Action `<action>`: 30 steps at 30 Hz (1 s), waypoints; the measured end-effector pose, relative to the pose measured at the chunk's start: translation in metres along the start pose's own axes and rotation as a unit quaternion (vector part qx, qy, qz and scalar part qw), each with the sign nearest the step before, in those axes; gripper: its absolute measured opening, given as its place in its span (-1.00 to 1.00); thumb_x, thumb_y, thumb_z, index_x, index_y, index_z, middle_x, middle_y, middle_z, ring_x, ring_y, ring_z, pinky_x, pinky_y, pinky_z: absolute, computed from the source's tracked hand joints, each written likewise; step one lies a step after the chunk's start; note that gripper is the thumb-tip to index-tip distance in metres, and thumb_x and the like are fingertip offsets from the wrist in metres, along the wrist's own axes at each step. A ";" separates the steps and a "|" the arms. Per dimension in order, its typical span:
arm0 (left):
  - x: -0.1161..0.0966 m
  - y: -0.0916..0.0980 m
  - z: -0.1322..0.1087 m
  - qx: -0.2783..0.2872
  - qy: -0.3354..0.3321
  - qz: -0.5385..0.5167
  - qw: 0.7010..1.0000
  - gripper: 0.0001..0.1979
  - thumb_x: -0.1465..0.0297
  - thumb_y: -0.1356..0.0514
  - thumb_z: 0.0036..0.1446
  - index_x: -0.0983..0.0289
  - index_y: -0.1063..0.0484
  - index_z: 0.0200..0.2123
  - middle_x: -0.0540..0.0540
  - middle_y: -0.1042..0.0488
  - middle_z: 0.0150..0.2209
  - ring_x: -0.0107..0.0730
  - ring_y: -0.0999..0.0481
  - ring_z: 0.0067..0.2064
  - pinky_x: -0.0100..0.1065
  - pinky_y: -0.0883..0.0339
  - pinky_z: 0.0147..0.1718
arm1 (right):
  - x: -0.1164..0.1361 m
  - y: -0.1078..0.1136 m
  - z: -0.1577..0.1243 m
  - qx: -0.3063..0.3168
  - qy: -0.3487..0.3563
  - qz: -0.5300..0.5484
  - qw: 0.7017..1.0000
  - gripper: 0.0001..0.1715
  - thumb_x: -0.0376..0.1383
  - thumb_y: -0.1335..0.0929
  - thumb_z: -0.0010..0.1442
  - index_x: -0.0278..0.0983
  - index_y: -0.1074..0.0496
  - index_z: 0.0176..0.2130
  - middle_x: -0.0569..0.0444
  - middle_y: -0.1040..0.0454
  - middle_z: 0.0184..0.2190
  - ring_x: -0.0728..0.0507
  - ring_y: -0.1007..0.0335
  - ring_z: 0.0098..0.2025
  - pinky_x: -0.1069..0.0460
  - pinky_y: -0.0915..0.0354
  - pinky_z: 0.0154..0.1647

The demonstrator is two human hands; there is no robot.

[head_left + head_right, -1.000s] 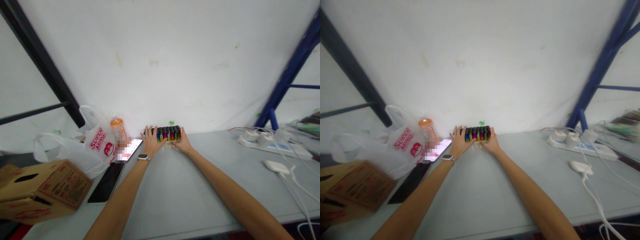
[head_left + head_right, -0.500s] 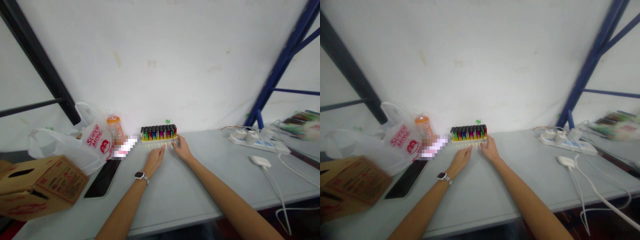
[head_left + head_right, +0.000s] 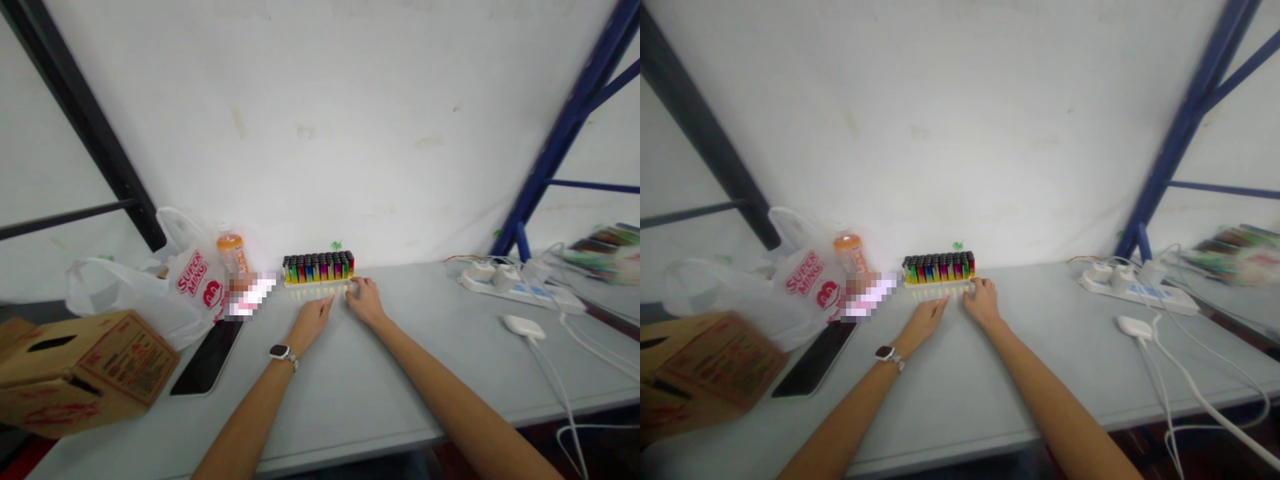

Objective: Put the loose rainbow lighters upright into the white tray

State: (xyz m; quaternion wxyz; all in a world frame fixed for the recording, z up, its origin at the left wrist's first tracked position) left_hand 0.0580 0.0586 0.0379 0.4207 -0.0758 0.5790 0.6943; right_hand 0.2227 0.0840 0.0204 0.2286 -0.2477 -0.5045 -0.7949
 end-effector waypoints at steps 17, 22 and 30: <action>-0.001 -0.001 -0.001 0.029 0.027 -0.008 0.999 -0.46 0.09 0.08 0.28 0.25 -0.21 -0.67 -0.02 -0.27 -0.66 -0.42 -0.28 -0.54 -0.36 -0.07 -0.44 | -0.003 0.004 0.013 0.054 0.033 -0.175 0.982 -0.55 -0.07 -0.27 0.24 -0.24 -0.36 0.03 -0.18 -0.31 -0.03 -0.32 -0.17 0.07 -0.17 -0.07 0.05; -0.011 0.008 0.002 -0.045 -0.045 0.042 0.997 -0.66 0.22 -0.01 0.28 0.24 -0.32 -0.50 0.03 -0.40 -0.47 -0.31 -0.40 -0.33 -0.31 -0.25 -0.25 | -0.008 0.009 0.007 0.084 0.074 -0.150 0.982 -0.68 -0.13 -0.24 0.27 -0.23 -0.36 -0.05 -0.12 -0.33 -0.06 -0.28 -0.20 0.03 -0.16 -0.08 0.03; -0.060 0.012 0.043 -0.102 -0.199 0.175 0.959 -0.39 0.05 -0.23 0.11 0.23 -0.27 0.14 0.25 -0.28 0.19 -0.07 -0.22 0.24 -0.06 -0.09 0.22 | -0.025 0.030 -0.008 0.122 0.150 -0.114 0.974 -0.81 -0.26 -0.28 0.19 -0.27 -0.34 -0.18 -0.07 -0.34 -0.14 -0.21 -0.21 -0.05 -0.07 -0.13 -0.05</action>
Point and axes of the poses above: each hand's wrist, its own z-axis towards the middle knuckle, its own y-axis out of the back of the hand, x = y × z, the point moved 6 cm from there along z, towards the middle knuckle
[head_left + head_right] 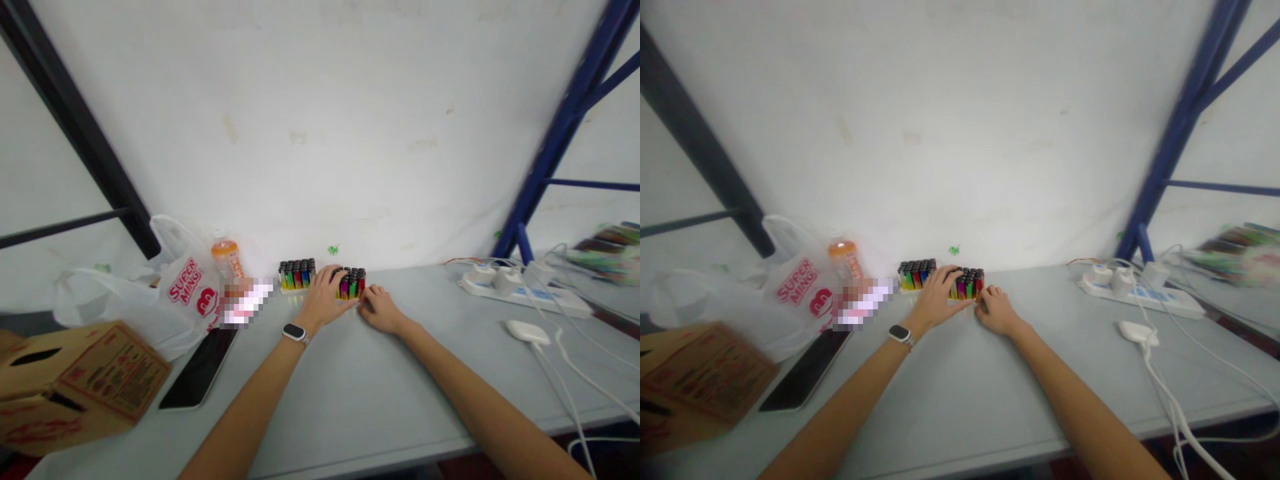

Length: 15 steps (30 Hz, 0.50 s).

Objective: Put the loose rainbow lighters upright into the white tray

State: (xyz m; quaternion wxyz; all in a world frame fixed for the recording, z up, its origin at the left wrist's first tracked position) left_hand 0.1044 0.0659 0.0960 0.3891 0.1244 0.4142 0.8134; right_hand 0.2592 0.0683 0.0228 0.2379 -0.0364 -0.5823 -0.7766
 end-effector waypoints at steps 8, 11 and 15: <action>-0.002 -0.032 0.048 0.160 -0.023 -0.081 0.984 -0.27 -0.10 -0.20 0.03 0.18 -0.32 0.17 0.26 -0.41 0.10 -0.01 -0.41 0.12 -0.20 -0.14 0.12 | -0.004 0.007 -0.007 0.014 -0.005 0.054 0.998 -0.74 -0.31 -0.33 0.02 -0.28 -0.37 -0.21 -0.01 -0.34 -0.18 -0.19 -0.21 -0.09 -0.05 -0.14 -0.02; 0.000 -0.034 0.050 0.183 0.014 -0.111 0.977 -0.37 -0.04 -0.22 0.04 0.16 -0.39 0.11 0.21 -0.49 -0.08 -0.05 -0.49 -0.02 -0.28 -0.21 0.01 | -0.003 0.008 -0.007 0.014 -0.020 0.063 0.998 -0.77 -0.31 -0.34 0.00 -0.27 -0.36 -0.25 0.00 -0.34 -0.18 -0.19 -0.21 -0.08 -0.05 -0.14 -0.02; 0.003 -0.030 0.047 0.178 0.042 -0.113 0.977 -0.48 0.02 -0.25 0.03 0.15 -0.43 0.01 0.16 -0.50 -0.18 -0.07 -0.49 -0.07 -0.30 -0.22 -0.03 | -0.001 0.008 -0.009 0.011 -0.029 0.080 0.996 -0.82 -0.29 -0.36 0.01 -0.26 -0.33 -0.31 0.01 -0.34 -0.21 -0.19 -0.23 -0.10 -0.05 -0.13 -0.03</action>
Point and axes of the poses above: each hand's wrist, its own z-axis towards the middle knuckle, its own y-axis out of the back of the hand, x = y × z, the point moved 6 cm from there along z, towards the middle knuckle
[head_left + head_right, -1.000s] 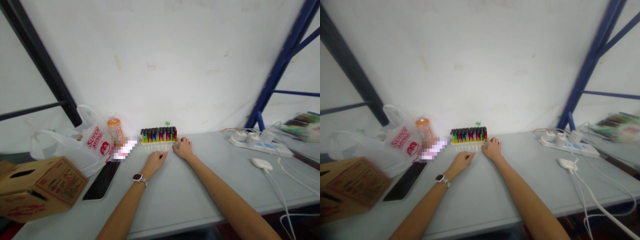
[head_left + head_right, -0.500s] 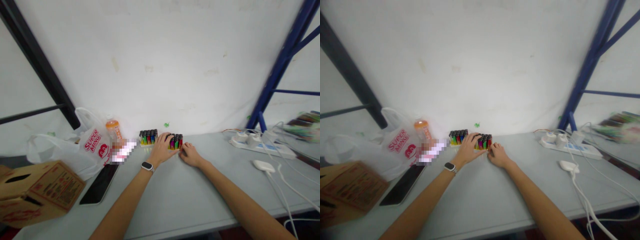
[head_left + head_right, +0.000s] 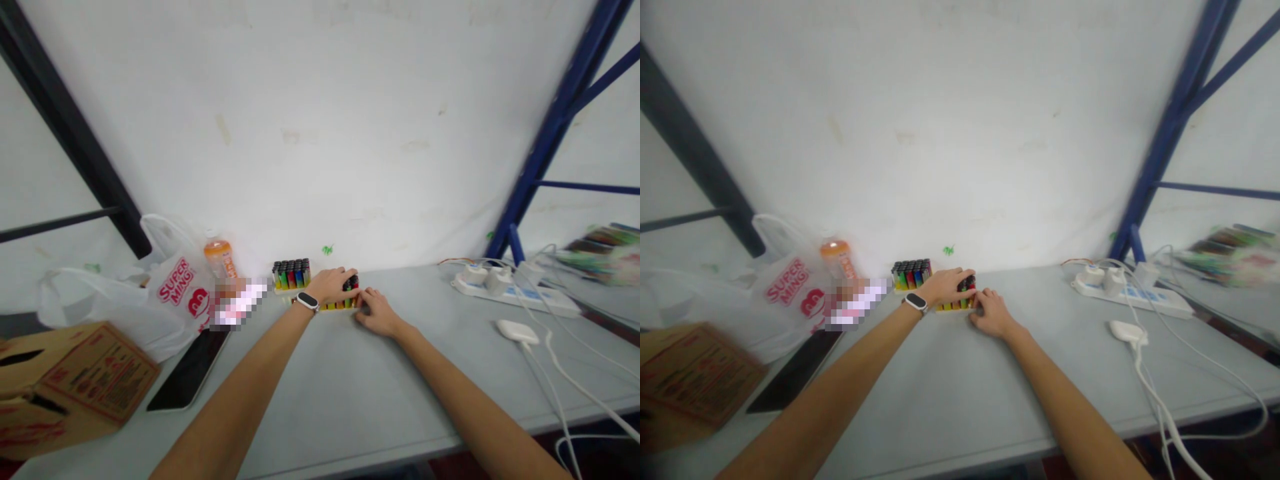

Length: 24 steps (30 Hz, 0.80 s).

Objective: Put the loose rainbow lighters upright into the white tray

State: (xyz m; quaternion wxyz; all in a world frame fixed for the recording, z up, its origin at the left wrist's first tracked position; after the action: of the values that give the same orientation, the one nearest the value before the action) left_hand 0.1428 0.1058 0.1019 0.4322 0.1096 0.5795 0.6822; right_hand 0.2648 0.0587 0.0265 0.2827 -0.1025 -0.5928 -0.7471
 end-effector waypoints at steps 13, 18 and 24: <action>0.032 0.037 -0.031 -0.145 0.114 -0.054 0.981 -0.59 0.09 -0.21 0.11 0.16 -0.47 -0.03 0.15 -0.57 -0.16 -0.11 -0.52 -0.09 -0.29 -0.27 -0.05 | 0.007 -0.009 0.003 -0.099 -0.019 0.314 0.944 -0.48 -0.07 -0.37 0.11 -0.22 -0.18 -0.02 0.05 -0.34 -0.20 -0.10 -0.33 -0.22 -0.05 -0.34 -0.15; 0.053 0.046 -0.046 -0.213 0.190 -0.136 0.949 -0.61 0.10 -0.17 0.16 0.20 -0.48 -0.07 0.15 -0.59 -0.16 -0.20 -0.54 -0.15 -0.30 -0.32 -0.09 | 0.015 -0.027 0.007 -0.075 -0.082 0.376 0.920 -0.23 0.07 -0.35 0.13 -0.24 -0.16 0.19 -0.10 -0.38 -0.03 -0.17 -0.39 -0.09 -0.15 -0.34 0.00; 0.083 0.015 -0.066 -0.253 0.312 -0.313 0.861 -0.54 0.02 -0.14 0.15 0.30 -0.49 -0.16 0.20 -0.59 -0.21 -0.25 -0.56 -0.23 -0.31 -0.41 -0.23 | 0.042 -0.047 0.015 -0.023 -0.100 0.453 0.885 0.02 0.13 -0.29 0.20 -0.22 0.16 0.40 -0.16 -0.21 0.26 -0.24 -0.27 0.19 -0.21 -0.17 0.24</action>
State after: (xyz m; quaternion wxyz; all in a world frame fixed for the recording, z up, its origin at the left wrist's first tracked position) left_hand 0.0431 0.1197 0.0662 0.4323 -0.4090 0.4956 0.6326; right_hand 0.2024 0.0666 0.0124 0.5271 -0.4409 -0.4900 -0.5364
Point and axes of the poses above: each hand's wrist, its own z-axis towards the middle knuckle, its own y-axis out of the back of the hand, x = y × z, the point moved 6 cm from there along z, towards the middle knuckle
